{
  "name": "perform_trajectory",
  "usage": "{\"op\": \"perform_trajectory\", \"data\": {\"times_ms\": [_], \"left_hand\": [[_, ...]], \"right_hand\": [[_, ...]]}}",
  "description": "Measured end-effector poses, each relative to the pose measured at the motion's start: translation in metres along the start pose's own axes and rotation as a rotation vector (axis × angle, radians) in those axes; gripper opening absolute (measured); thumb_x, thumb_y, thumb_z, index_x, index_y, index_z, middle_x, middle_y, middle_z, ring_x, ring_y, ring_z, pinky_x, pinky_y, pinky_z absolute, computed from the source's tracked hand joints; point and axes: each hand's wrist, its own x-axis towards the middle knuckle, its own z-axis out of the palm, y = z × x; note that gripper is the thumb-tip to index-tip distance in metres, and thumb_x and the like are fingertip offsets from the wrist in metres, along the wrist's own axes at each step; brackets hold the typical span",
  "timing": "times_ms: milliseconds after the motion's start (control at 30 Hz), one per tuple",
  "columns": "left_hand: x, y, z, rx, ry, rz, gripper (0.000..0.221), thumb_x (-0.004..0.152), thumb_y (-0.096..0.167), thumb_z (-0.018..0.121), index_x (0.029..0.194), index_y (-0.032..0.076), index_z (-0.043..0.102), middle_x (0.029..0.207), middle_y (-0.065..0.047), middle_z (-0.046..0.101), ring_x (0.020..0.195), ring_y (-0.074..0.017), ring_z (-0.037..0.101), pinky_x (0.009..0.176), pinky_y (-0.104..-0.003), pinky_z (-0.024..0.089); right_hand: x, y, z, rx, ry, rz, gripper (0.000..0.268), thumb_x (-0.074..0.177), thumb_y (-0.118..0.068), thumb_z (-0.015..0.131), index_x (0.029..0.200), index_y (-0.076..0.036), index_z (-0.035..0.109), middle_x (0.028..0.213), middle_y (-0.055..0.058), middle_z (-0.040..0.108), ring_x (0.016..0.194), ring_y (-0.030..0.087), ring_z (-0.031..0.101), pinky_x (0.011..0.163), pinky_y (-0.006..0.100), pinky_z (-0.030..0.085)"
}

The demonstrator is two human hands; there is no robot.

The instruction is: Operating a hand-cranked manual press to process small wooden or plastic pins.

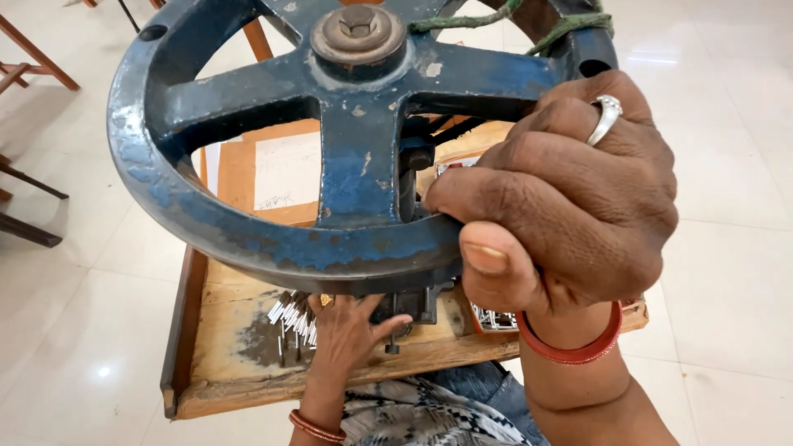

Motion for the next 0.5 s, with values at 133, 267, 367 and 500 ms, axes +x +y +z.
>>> {"op": "perform_trajectory", "data": {"times_ms": [133, 267, 367, 500], "left_hand": [[-0.003, 0.000, -0.006, -0.040, -0.301, -0.117, 0.069, 0.077, 0.078, 0.064, 0.123, 0.028, 0.074, 0.112, -0.014, 0.059, 0.118, -0.0311, 0.048, 0.099, -0.055, 0.024], [-0.005, 0.006, -0.006, -0.055, -0.073, -0.061, 0.061, 0.079, 0.071, 0.065, 0.121, 0.028, 0.075, 0.123, -0.017, 0.056, 0.113, -0.0340, 0.047, 0.089, -0.052, 0.029], [-0.002, 0.010, -0.011, -0.167, -0.042, -0.099, 0.057, 0.082, 0.062, 0.070, 0.124, 0.025, 0.075, 0.133, -0.015, 0.056, 0.119, -0.0326, 0.049, 0.088, -0.053, 0.031], [0.005, 0.027, 0.007, -0.048, 0.020, -0.164, 0.038, 0.081, 0.039, 0.073, 0.111, 0.016, 0.076, 0.126, -0.016, 0.060, 0.112, -0.0367, 0.057, 0.086, -0.053, 0.035]], "right_hand": [[0.005, 0.001, 0.003, -0.022, 0.012, -0.019, 0.045, 0.108, -0.029, 0.054, 0.083, -0.003, 0.080, 0.060, 0.007, 0.055, 0.059, 0.021, 0.053, 0.066, 0.036, 0.037], [0.004, -0.005, -0.002, 0.000, 0.007, -0.018, 0.045, 0.112, -0.030, 0.052, 0.088, -0.004, 0.079, 0.066, 0.005, 0.058, 0.064, 0.021, 0.055, 0.069, 0.036, 0.039], [0.019, -0.034, -0.001, -0.101, -0.190, 0.074, 0.042, 0.113, -0.038, 0.059, 0.095, -0.008, 0.082, 0.068, 0.003, 0.060, 0.064, 0.018, 0.054, 0.069, 0.032, 0.034], [0.048, -0.095, 0.061, -0.596, -0.297, 0.088, 0.034, 0.107, -0.037, 0.062, 0.080, -0.016, 0.065, 0.078, -0.002, 0.055, 0.065, 0.013, 0.048, 0.078, 0.035, 0.037]]}}
